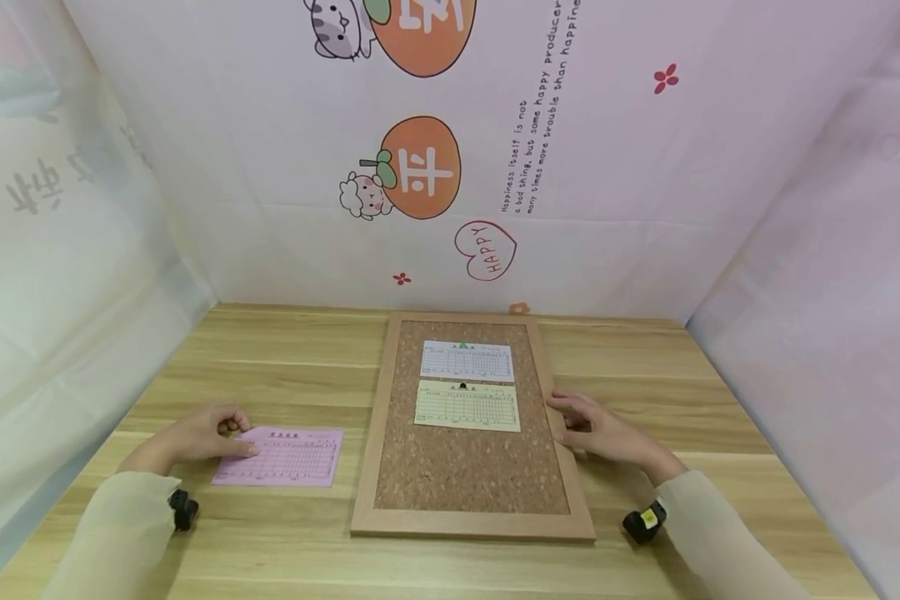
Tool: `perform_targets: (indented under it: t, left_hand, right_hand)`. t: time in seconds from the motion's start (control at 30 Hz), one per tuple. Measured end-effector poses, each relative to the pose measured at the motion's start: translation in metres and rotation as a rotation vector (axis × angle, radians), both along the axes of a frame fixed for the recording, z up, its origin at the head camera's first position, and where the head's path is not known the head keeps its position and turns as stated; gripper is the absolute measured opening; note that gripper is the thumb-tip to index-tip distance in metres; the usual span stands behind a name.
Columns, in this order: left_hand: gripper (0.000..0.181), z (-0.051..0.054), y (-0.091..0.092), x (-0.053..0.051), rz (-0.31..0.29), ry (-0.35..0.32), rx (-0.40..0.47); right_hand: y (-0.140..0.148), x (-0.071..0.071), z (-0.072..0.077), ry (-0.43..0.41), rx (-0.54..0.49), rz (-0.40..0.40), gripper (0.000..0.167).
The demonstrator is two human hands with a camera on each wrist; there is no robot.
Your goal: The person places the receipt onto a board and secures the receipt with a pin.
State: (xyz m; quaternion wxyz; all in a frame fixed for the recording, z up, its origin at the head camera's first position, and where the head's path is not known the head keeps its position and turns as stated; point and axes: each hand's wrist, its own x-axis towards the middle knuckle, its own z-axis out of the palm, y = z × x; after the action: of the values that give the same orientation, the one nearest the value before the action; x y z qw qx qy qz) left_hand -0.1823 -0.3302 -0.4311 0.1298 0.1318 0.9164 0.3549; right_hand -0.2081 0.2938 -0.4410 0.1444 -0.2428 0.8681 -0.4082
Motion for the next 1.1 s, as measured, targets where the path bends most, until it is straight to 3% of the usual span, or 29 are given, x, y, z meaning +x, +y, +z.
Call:
perform_targets:
  t: [0.3, 0.67, 1.1]
  left_hand:
    - [0.033, 0.0014, 0.0025, -0.0005, 0.006, -0.040, 0.010]
    - [0.049, -0.0019, -0.0023, -0.0049, 0.006, -0.009, -0.031]
    - [0.035, -0.0009, -0.0049, -0.0035, 0.042, -0.037, -0.066]
  right_hand:
    - [0.0011, -0.0013, -0.0030, 0.005, 0.005, -0.008, 0.062]
    - [0.0019, -0.0017, -0.0031, 0.010, 0.014, -0.007, 0.062]
    - [0.0016, -0.0015, -0.0016, -0.004, 0.007, -0.005, 0.062]
